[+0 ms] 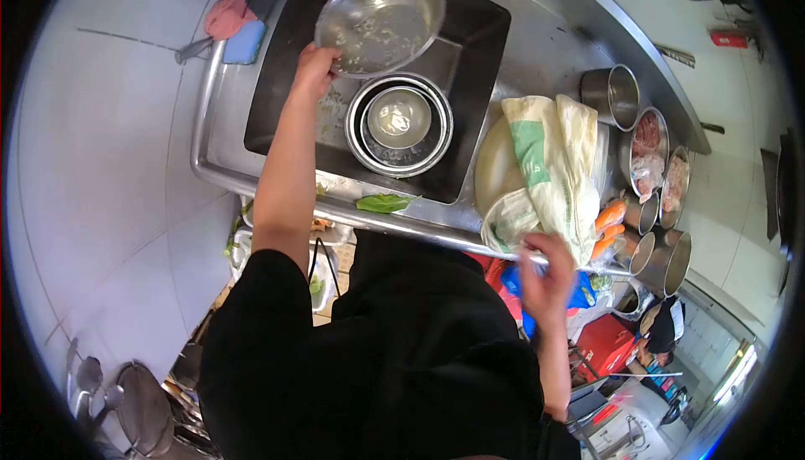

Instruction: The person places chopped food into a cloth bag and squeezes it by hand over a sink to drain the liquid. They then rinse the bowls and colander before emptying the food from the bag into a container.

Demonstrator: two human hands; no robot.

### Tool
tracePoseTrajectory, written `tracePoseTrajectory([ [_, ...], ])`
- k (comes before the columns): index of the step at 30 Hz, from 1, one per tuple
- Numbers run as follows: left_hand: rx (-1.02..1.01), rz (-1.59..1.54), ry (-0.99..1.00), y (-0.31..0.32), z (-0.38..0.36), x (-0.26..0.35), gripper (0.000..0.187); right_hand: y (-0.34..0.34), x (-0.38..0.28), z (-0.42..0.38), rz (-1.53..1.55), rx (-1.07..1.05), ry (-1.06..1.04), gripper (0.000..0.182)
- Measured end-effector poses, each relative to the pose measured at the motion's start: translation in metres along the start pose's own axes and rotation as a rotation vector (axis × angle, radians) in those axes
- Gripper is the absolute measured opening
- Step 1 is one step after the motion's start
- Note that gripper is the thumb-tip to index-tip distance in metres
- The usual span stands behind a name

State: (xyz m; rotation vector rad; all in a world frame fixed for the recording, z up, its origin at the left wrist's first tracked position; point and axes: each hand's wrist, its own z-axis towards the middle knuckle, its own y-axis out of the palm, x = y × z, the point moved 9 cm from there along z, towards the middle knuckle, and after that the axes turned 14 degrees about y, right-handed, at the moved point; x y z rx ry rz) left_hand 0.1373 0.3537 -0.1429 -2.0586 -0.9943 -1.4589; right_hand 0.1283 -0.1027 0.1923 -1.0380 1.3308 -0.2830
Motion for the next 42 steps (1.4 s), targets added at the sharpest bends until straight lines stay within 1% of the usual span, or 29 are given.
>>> tracePoseTrajectory([
  [2,0.111,-0.148,-0.01,-0.014,-0.016,-0.01,0.026,0.091,-0.011,0.038,0.122,-0.323,0.01,0.016],
  [3,0.102,-0.145,-0.007,-0.018,-0.025,-0.01,0.026,0.134,-0.002,0.057,0.236,-0.403,0.096,0.018],
  [4,0.181,-0.1,0.013,-0.031,-0.036,-0.006,0.027,0.185,0.028,0.079,0.152,-0.456,0.168,0.025],
  [5,0.263,-0.059,0.034,-0.044,-0.049,-0.002,0.027,0.232,0.064,0.1,0.117,-0.475,0.268,0.031],
  [7,0.305,0.077,0.148,-0.063,-0.08,0.025,0.029,0.322,0.151,0.136,0.3,-0.43,0.564,0.034],
  [9,0.297,0.224,0.408,-0.094,-0.09,0.025,0.027,0.383,0.21,0.142,0.368,-0.581,1.059,0.026],
  [10,0.305,0.423,0.431,-0.109,-0.105,0.034,0.026,0.403,0.222,0.147,0.369,-0.579,1.053,0.026],
  [11,0.312,0.621,0.451,-0.119,-0.123,0.051,0.025,0.419,0.241,0.145,0.454,-0.506,1.178,0.024],
  [12,0.291,0.672,0.475,-0.124,-0.138,0.065,0.022,0.43,0.253,0.14,0.54,-0.431,1.305,0.022],
  [13,0.268,0.726,0.496,-0.128,-0.151,0.081,0.021,0.436,0.257,0.14,0.542,-0.435,1.307,0.022],
  [17,0.241,0.989,0.289,-0.136,-0.187,0.114,0.022,0.418,0.263,0.126,0.499,-0.259,1.327,0.015],
  [19,0.158,1.126,0.291,-0.128,-0.19,0.123,0.023,0.366,0.229,0.157,-0.012,0.081,0.623,0.015],
  [20,0.162,1.118,0.301,-0.127,-0.188,0.124,0.023,0.338,0.191,0.16,-0.005,-0.03,0.564,0.015],
  [21,0.118,1.173,0.37,-0.117,-0.183,0.124,0.022,0.307,0.165,0.157,-0.008,-0.017,0.558,0.015],
  [23,0.078,1.212,0.461,-0.098,-0.17,0.118,0.021,0.254,0.094,0.154,-0.208,0.071,0.146,0.017],
  [26,-0.124,1.195,0.451,-0.056,-0.138,0.076,0.024,0.189,0.063,0.146,-0.222,0.134,-0.03,0.017],
  [27,-0.196,1.193,0.421,-0.039,-0.127,0.059,0.026,0.169,0.058,0.146,-0.222,0.161,-0.043,0.017],
  [29,-0.3,1.188,0.283,-0.014,-0.102,0.007,0.033,0.114,0.051,0.143,-0.12,0.41,-0.059,0.018],
  [30,-0.291,1.188,0.308,-0.002,-0.094,0.005,0.033,0.097,0.048,0.145,-0.114,0.431,-0.07,0.018],
  [32,-0.477,1.122,0.155,0.024,-0.083,-0.012,0.041,0.057,0.051,0.144,0.053,0.577,-0.048,0.018],
  [33,-0.476,1.123,0.172,0.035,-0.069,-0.003,0.041,0.049,0.055,0.145,0.055,0.592,-0.053,0.018],
  [35,-0.242,0.976,0.507,0.061,-0.025,0.053,0.052,0.044,0.087,0.152,0.245,0.515,0.144,0.023],
  [36,-0.298,0.864,0.474,0.085,0.012,0.077,0.061,0.056,0.115,0.158,0.378,0.409,0.265,0.026],
  [37,-0.253,0.64,0.418,0.104,0.051,0.089,0.068,0.053,0.112,0.159,0.374,0.422,0.264,0.026],
  [38,-0.109,0.49,0.592,0.119,0.115,0.091,0.066,0.065,0.12,0.162,0.542,0.33,0.439,0.026],
  [39,-0.001,0.53,0.683,0.136,0.148,0.113,0.06,0.08,0.125,0.165,0.708,0.232,0.607,0.028],
  [40,0.112,0.565,0.77,0.148,0.167,0.131,0.054,0.086,0.119,0.171,0.767,0.198,0.648,0.028],
  [41,0.108,0.547,0.776,0.156,0.187,0.138,0.054,0.088,0.118,0.179,0.759,0.213,0.639,0.028],
  [42,-0.111,0.317,0.523,0.168,0.216,0.118,0.047,0.097,0.121,0.187,0.822,0.148,0.648,0.027],
])
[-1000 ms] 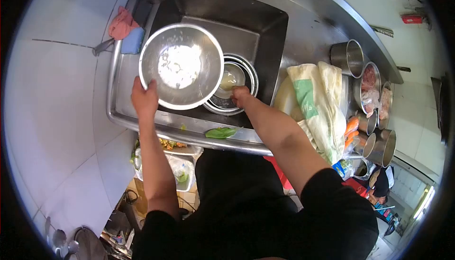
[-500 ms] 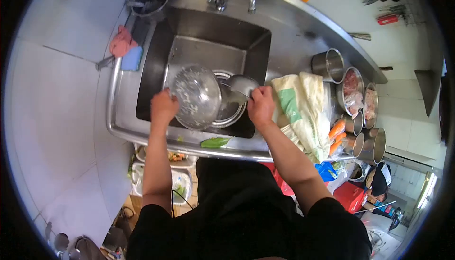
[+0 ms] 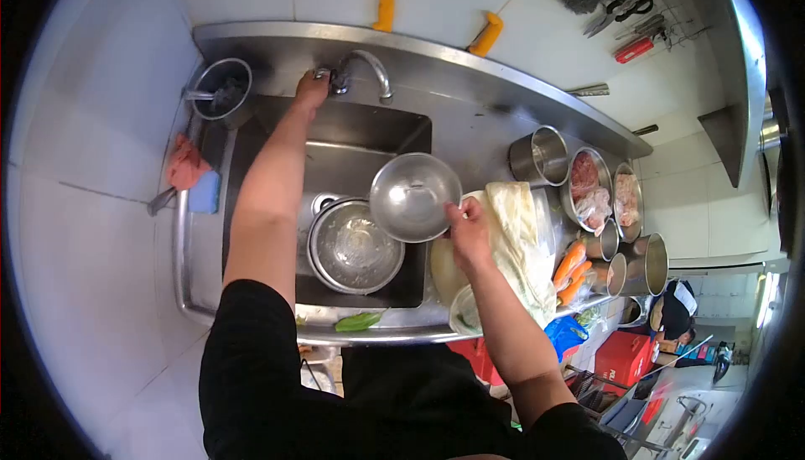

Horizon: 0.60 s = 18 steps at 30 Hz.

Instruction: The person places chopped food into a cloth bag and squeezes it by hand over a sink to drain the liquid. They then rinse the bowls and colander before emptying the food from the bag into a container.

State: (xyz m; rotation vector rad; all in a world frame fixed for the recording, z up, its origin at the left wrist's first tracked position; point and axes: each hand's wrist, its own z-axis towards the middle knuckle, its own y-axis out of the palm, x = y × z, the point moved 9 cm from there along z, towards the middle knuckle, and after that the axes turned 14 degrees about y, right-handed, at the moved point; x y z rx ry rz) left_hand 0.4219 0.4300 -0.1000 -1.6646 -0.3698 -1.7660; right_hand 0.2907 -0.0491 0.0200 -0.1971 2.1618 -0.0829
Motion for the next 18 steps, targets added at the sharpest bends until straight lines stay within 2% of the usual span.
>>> tracePoseTrajectory([
  [1,-0.184,-0.289,-0.213,0.025,-0.001,-0.007,0.04,0.009,0.003,0.007,0.039,-0.069,0.045,0.027],
  [2,-0.113,-0.371,-0.292,0.024,-0.003,-0.01,0.029,0.011,0.002,0.014,0.041,-0.056,0.045,0.027],
  [6,-0.274,-0.364,-0.336,0.029,0.007,-0.027,0.033,0.032,0.009,0.037,0.101,-0.125,0.165,0.023],
  [8,-0.188,-0.198,-0.485,0.018,0.007,-0.04,0.039,0.047,0.013,0.049,0.117,-0.146,0.188,0.023],
  [9,-0.193,-0.192,-0.488,0.028,0.015,-0.052,0.039,0.054,0.018,0.056,0.129,-0.147,0.219,0.021],
  [11,-0.005,-0.216,-0.363,0.03,0.038,-0.078,0.043,0.069,0.023,0.069,0.14,-0.16,0.255,0.019],
  [15,-0.078,0.02,-0.361,0.019,0.024,-0.028,0.048,0.096,0.03,0.091,0.202,-0.174,0.284,0.018],
  [17,-0.113,-0.05,-0.6,0.016,-0.008,-0.014,0.05,0.104,0.032,0.103,0.229,-0.162,0.283,0.017],
  [18,-0.114,-0.048,-0.592,0.015,-0.012,-0.014,0.05,0.107,0.033,0.109,0.211,-0.169,0.273,0.016],
])
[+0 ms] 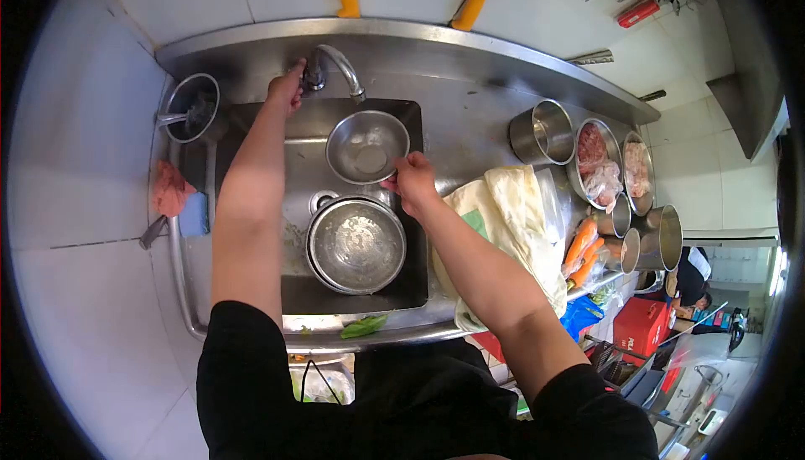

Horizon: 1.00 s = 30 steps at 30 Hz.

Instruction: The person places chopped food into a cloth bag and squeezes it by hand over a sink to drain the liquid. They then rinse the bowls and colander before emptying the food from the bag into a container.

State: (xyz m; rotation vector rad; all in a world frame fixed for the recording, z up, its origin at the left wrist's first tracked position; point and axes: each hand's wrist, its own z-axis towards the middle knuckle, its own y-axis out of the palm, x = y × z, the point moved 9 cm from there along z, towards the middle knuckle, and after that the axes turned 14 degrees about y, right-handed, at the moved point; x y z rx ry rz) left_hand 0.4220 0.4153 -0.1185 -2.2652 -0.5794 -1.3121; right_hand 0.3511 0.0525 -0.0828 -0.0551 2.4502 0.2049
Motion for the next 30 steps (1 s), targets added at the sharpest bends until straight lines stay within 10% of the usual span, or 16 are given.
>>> tracePoseTrajectory([
  [17,-0.037,-0.194,0.068,-0.002,0.03,0.004,0.031,0.077,-0.061,0.001,-0.387,-0.074,-0.164,0.018],
  [19,-0.091,-0.235,0.085,0.001,0.038,0.004,0.026,0.085,-0.082,-0.024,-0.655,-0.037,-0.272,0.014],
  [22,-0.213,-0.326,0.104,-0.001,0.026,0.007,0.026,0.092,-0.099,-0.049,-1.149,0.186,-1.031,0.012],
  [26,-0.366,-0.105,0.55,-0.001,0.014,0.019,0.047,0.062,-0.091,-0.103,-1.351,0.079,-1.075,0.022],
  [28,-0.243,-0.085,0.665,0.003,-0.001,0.023,0.05,0.045,-0.085,-0.165,-1.358,-0.124,-1.391,0.019],
  [30,0.026,0.036,1.046,-0.007,0.025,0.004,0.051,-0.011,-0.111,-0.186,-1.088,-0.081,-1.193,0.013],
])
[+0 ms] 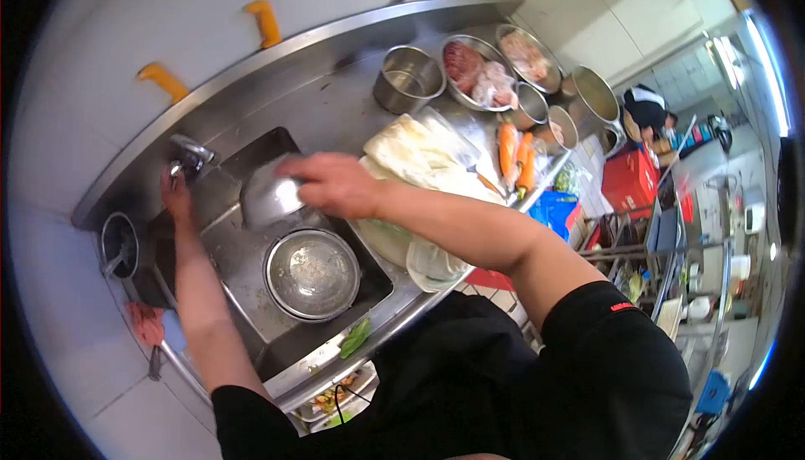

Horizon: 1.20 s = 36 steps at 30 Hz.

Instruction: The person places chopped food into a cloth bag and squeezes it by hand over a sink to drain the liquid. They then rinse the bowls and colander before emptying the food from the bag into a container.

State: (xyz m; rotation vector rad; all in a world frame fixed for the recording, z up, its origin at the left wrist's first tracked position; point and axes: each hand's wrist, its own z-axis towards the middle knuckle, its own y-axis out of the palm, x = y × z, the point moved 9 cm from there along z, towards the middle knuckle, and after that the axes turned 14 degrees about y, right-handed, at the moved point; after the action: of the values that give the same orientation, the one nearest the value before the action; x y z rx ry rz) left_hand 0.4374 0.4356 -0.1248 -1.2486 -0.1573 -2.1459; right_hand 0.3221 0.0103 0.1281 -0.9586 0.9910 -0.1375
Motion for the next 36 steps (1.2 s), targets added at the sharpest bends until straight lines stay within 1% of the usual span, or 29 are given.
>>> tracePoseTrajectory([
  [1,0.116,0.018,-0.172,0.005,-0.017,0.024,0.05,-0.034,0.023,-0.015,0.256,0.058,0.198,0.009],
  [2,0.228,0.041,-0.349,0.007,-0.044,0.05,0.049,-0.088,0.012,-0.054,-0.189,0.52,-0.096,0.006],
  [3,0.211,-0.167,-0.405,0.024,-0.068,0.04,0.049,-0.148,0.008,-0.084,-0.213,0.667,-0.052,0.01],
  [4,0.191,-0.375,-0.459,0.041,-0.093,0.029,0.049,-0.19,0.032,-0.124,-0.379,0.863,0.148,0.009],
  [5,0.159,-0.434,-0.536,0.054,-0.115,0.044,0.049,-0.227,0.061,-0.172,-0.28,1.001,0.399,0.007],
  [6,0.13,-0.491,-0.611,0.07,-0.142,0.067,0.048,-0.257,0.084,-0.221,-0.356,1.185,0.486,0.018],
  [7,0.12,-0.478,-0.612,0.074,-0.165,0.082,0.047,-0.272,0.133,-0.277,-0.349,1.274,0.628,0.026],
  [9,0.09,-0.433,-0.65,0.084,-0.206,0.111,0.046,-0.286,0.2,-0.36,-0.217,1.215,1.151,0.015],
  [10,0.073,-0.405,-0.684,0.094,-0.224,0.131,0.045,-0.283,0.218,-0.381,-0.209,1.226,1.152,0.015],
  [12,-0.099,-0.382,-0.609,0.117,-0.237,0.214,0.05,-0.269,0.255,-0.418,-0.43,1.158,1.325,0.014],
  [13,-0.103,-0.378,-0.597,0.125,-0.244,0.248,0.05,-0.26,0.273,-0.426,-0.417,1.167,1.325,0.014],
  [15,-0.272,-0.393,-0.477,0.155,-0.25,0.315,0.056,-0.235,0.313,-0.436,-0.144,1.201,1.401,0.029],
  [16,-0.283,-0.393,-0.465,0.162,-0.251,0.337,0.056,-0.223,0.326,-0.433,0.108,1.191,1.403,0.033],
  [17,-0.389,-0.34,-0.395,0.174,-0.254,0.363,0.06,-0.211,0.337,-0.427,0.359,1.172,1.388,0.036],
  [18,-0.492,-0.283,-0.323,0.185,-0.256,0.387,0.063,-0.21,0.346,-0.429,0.372,1.186,1.385,0.036],
  [20,-0.543,-0.212,-0.255,0.195,-0.258,0.421,0.065,-0.197,0.381,-0.432,0.579,1.006,1.518,0.032],
  [21,-0.588,-0.141,-0.2,0.2,-0.257,0.436,0.067,-0.215,0.386,-0.441,0.594,1.012,1.503,0.032],
  [23,-0.604,-0.052,-0.194,0.204,-0.255,0.457,0.07,-0.318,0.36,-0.472,-0.088,1.375,1.153,0.028],
  [24,-0.624,0.042,-0.218,0.203,-0.261,0.461,0.072,-0.364,0.377,-0.496,-0.087,1.374,0.95,0.036],
  [25,-0.625,0.06,-0.222,0.204,-0.266,0.466,0.072,-0.418,0.37,-0.518,0.018,1.466,0.893,0.053],
  [26,-0.56,0.067,-0.282,0.201,-0.27,0.467,0.073,-0.466,0.377,-0.54,-0.41,1.461,0.953,0.063],
  [27,-0.491,0.072,-0.339,0.199,-0.272,0.466,0.075,-0.507,0.387,-0.551,-0.653,1.399,1.069,0.077],
  [29,-0.468,0.149,-0.33,0.198,-0.271,0.47,0.077,-0.562,0.421,-0.563,-0.561,1.166,1.41,0.084],
  [30,-0.434,0.179,-0.309,0.196,-0.269,0.478,0.077,-0.572,0.439,-0.577,-0.553,1.152,1.401,0.084],
  [32,-0.363,0.216,-0.334,0.188,-0.268,0.48,0.076,-0.582,0.489,-0.584,-0.633,0.841,1.397,0.087],
  [33,-0.336,0.229,-0.352,0.185,-0.265,0.483,0.076,-0.589,0.478,-0.582,-0.535,0.943,1.244,0.081],
  [34,-0.35,0.243,-0.311,0.186,-0.263,0.489,0.075,-0.596,0.475,-0.589,-0.492,0.934,1.326,0.078],
  [35,-0.361,0.259,-0.276,0.185,-0.263,0.493,0.074,-0.606,0.482,-0.598,-0.453,0.982,1.289,0.071],
  [36,-0.36,0.275,-0.246,0.181,-0.262,0.49,0.074,-0.618,0.447,-0.591,-0.528,1.063,1.271,0.063],
])
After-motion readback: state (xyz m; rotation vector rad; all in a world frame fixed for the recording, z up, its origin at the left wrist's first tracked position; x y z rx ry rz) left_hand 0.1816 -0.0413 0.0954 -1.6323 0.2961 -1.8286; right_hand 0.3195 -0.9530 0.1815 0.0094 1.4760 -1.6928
